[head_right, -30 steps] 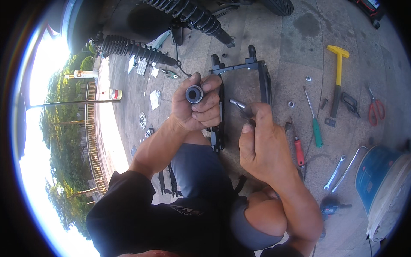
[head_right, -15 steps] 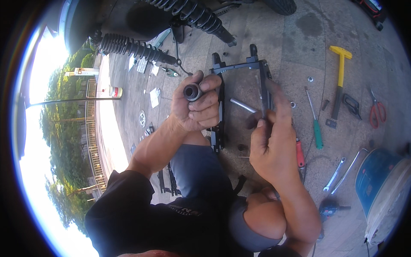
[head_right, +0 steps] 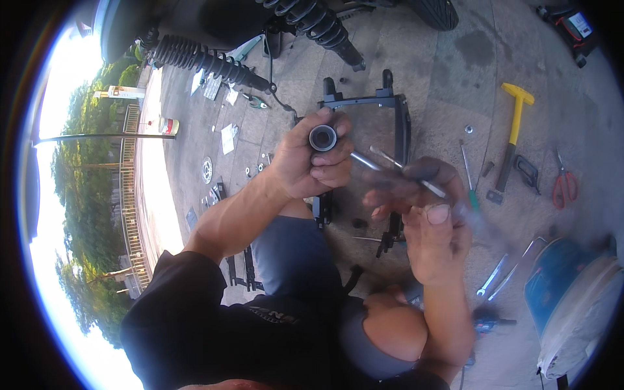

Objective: The person sits on the ground and works on a vehicle suspension component. They use a screwdriver to remove a small part, then use a hammer and punch to drive out a pin. They continue to disassemble the component using various tools.

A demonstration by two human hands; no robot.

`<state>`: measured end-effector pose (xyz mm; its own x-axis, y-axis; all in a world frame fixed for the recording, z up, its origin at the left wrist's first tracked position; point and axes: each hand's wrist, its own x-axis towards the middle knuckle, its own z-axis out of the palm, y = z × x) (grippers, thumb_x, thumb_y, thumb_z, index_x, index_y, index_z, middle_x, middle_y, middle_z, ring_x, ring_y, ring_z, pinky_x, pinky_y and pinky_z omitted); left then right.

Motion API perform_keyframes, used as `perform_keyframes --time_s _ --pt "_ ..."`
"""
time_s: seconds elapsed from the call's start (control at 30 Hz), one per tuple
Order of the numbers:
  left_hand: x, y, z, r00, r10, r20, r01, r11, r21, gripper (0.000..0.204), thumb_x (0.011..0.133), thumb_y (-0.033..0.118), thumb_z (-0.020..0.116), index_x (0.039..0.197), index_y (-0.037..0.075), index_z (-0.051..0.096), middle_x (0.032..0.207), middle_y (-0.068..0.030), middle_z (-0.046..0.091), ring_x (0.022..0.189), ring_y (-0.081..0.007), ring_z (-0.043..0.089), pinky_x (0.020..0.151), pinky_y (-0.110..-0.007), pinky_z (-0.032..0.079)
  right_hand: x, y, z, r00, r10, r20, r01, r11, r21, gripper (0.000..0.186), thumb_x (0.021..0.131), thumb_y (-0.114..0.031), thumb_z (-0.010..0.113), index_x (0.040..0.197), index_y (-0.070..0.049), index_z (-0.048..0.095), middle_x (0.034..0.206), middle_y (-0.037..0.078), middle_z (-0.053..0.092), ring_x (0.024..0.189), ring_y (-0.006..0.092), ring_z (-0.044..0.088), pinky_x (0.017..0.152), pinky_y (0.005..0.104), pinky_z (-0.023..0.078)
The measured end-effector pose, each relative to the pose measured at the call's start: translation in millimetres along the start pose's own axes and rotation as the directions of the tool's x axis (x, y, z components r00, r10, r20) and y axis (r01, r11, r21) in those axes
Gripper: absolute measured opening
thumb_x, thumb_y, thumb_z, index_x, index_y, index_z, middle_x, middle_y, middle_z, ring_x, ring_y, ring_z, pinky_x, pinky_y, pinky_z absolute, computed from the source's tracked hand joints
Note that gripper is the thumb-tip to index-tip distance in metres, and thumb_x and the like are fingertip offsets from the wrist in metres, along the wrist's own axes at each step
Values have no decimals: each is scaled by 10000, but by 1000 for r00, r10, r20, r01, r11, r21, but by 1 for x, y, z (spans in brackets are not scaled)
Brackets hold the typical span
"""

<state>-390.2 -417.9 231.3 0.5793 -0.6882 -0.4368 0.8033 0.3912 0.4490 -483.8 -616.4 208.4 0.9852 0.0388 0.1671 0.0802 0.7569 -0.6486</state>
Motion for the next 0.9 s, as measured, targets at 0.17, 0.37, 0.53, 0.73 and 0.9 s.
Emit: perform_keyframes --time_s 0.17,0.37,0.53,0.73,0.9 --pt "1 -9 6 998 16 -61 -12 998 65 358 944 459 476 901 108 531 526 -24 382 440 -112 312 441 -245 280 3 1 9 980 -193 -50 150 877 -456 316 945 -288 540 1015 -2 654 819 62 600 685 121 581 574 219 437" --pt "1 -13 9 992 14 -124 -9 999 40 332 954 410 493 906 84 531 567 -26 417 470 -110 353 434 -239 296 8 4 18 987 -153 44 145 751 -644 308 939 -252 568 1023 39 619 802 71 602 684 102 561 582 223 454" --pt "-1 -17 15 997 10 -79 -3 997 82 342 954 411 496 896 74 516 605 -20 446 487 -87 378 426 -220 297 6 7 19 989 -149 3 114 746 -657 224 953 -186 543 1047 17 560 826 91 634 700 109 590 620 237 489" --pt "1 -24 19 969 176 -172 -135 964 227 368 964 424 488 876 70 535 618 -17 450 507 -96 393 435 -230 302 7 21 8 984 -170 -46 126 861 -493 177 941 -150 571 1007 14 583 857 107 673 719 130 646 637 247 526" --pt "2 -26 21 962 195 -190 -143 956 256 394 976 431 462 870 61 542 608 -7 435 517 -95 401 442 -231 306 5 27 4 984 -171 -56 119 850 -513 193 954 -166 549 1024 13 558 853 114 660 714 143 635 631 262 526"
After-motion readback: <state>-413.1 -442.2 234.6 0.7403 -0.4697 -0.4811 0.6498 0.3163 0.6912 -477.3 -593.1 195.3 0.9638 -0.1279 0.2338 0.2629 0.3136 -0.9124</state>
